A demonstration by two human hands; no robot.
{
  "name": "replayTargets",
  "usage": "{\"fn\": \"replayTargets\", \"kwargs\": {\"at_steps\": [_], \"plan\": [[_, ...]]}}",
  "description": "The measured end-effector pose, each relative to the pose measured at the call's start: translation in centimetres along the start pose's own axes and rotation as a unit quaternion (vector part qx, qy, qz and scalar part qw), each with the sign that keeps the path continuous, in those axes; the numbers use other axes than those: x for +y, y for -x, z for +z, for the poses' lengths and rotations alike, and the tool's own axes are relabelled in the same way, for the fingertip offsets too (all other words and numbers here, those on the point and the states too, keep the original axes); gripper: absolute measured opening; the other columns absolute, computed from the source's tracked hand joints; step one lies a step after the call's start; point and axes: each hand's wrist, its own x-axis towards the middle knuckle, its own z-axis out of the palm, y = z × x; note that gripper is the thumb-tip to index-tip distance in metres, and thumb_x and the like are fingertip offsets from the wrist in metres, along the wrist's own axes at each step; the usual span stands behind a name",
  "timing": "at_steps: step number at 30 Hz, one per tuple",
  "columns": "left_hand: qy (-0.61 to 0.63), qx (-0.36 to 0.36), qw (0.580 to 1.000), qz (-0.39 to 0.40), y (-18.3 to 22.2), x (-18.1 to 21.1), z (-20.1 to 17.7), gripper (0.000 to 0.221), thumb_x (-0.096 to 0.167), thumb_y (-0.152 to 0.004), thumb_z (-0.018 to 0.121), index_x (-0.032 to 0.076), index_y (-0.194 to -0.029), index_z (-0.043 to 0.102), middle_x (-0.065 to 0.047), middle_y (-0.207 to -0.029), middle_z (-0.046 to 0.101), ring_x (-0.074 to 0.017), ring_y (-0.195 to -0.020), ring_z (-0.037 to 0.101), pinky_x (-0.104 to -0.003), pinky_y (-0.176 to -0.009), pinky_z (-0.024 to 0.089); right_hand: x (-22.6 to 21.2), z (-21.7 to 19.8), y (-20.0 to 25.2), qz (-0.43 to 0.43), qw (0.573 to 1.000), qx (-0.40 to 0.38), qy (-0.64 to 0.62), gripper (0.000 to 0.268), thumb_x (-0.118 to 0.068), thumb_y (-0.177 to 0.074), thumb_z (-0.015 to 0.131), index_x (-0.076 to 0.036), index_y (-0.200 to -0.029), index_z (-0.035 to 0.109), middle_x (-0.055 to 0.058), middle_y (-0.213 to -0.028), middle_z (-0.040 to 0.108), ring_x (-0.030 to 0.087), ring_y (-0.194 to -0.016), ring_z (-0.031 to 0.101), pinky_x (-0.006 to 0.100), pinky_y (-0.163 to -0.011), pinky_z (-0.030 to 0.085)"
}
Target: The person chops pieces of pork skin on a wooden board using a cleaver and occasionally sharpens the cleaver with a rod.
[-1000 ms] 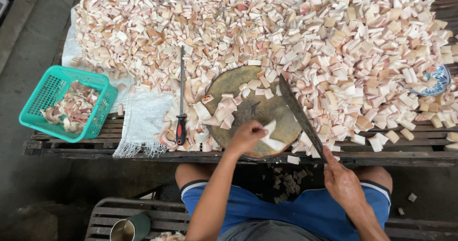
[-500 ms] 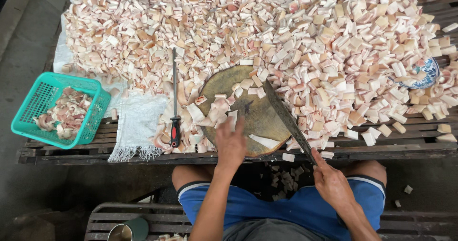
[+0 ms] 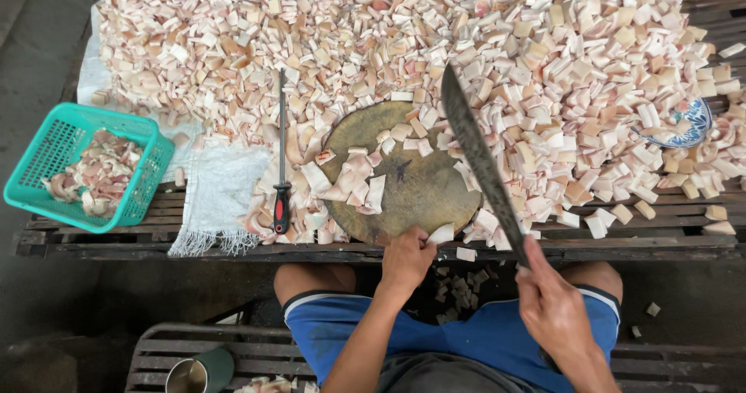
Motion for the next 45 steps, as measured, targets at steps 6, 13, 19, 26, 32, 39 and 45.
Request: {"fn": "replayTargets", "kwargs": {"at_steps": [6,13,19,26,32,39,45], "plan": [[0.036,0.017,0.999,-0.027,0.4,-0.4,0.5,0.02,0.02,-0.083,0.073,0.003,-0.094,0.072,-0.018,-0.087,0.076,-0.0373,-0.085,0.073,-0.045,-0.078,0.058,-0.1,1.2,4.5,-0.091,0.993,-0.033,0.07,0.072,0.003,-0.089,0.062,-0.01,-0.155,0.039,0.011,-0.077,0.067,0.024,-0.059,0.068,0.038,-0.054,0.057],[0.068,0.053,0.996,0.013,-0.5,-2.2,2.4,0.02,0.015,-0.084,0.074,0.001,-0.099,0.073,-0.021,-0.089,0.075,-0.0365,-0.086,0.074,-0.043,-0.077,0.058,2.2,4.2,3.3,-0.038,0.978,-0.149,0.144,0.071,-0.011,-0.087,0.063,-0.012,-0.154,0.039,0.018,-0.089,0.072,0.038,-0.064,0.069,0.047,-0.056,0.057],[0.133,0.071,0.988,0.036,-1.7,-2.1,3.1,0.021,0.016,-0.083,0.078,-0.001,-0.092,0.07,-0.018,-0.084,0.074,-0.0335,-0.08,0.074,-0.039,-0.072,0.058,0.8,2.0,1.5,0.002,0.998,0.018,0.058,0.058,-0.007,-0.092,0.063,-0.01,-0.149,0.053,0.024,-0.098,0.071,0.04,-0.079,0.072,0.043,-0.065,0.058],[0.088,0.047,0.993,0.055,0.0,-3.4,1.1,0.019,0.014,-0.08,0.079,0.0,-0.088,0.069,-0.019,-0.084,0.074,-0.0359,-0.082,0.073,-0.042,-0.073,0.057,-0.1,3.2,4.1,-0.048,0.965,-0.188,0.179,0.074,-0.006,-0.086,0.065,-0.012,-0.157,0.044,0.017,-0.078,0.069,0.038,-0.06,0.068,0.05,-0.056,0.055],[0.039,0.048,0.996,0.058,-0.7,-2.2,-0.8,0.022,0.018,-0.083,0.08,0.002,-0.095,0.07,-0.022,-0.094,0.072,-0.0408,-0.086,0.07,-0.048,-0.077,0.055,0.0,2.3,3.0,-0.027,0.992,-0.102,0.072,0.069,-0.005,-0.087,0.063,-0.01,-0.152,0.041,0.022,-0.091,0.072,0.043,-0.068,0.07,0.05,-0.057,0.056],[-0.176,0.194,0.962,0.082,-2.8,-4.2,-5.0,0.043,0.024,-0.081,0.078,0.004,-0.118,0.069,-0.018,-0.119,0.067,-0.0411,-0.108,0.06,-0.05,-0.094,0.048,1.4,1.5,8.0,0.029,0.981,-0.179,0.073,0.073,-0.012,-0.085,0.064,-0.025,-0.154,0.044,0.02,-0.092,0.076,0.041,-0.076,0.075,0.049,-0.069,0.062],[-0.232,0.163,0.959,0.024,-5.2,-3.7,-4.4,0.051,0.035,-0.079,0.079,0.001,-0.116,0.067,-0.019,-0.12,0.059,-0.0416,-0.113,0.052,-0.055,-0.094,0.042,3.7,2.6,6.0,0.028,0.973,-0.175,0.15,0.066,-0.013,-0.089,0.061,-0.024,-0.152,0.044,0.021,-0.094,0.075,0.042,-0.073,0.073,0.053,-0.066,0.059]]}}
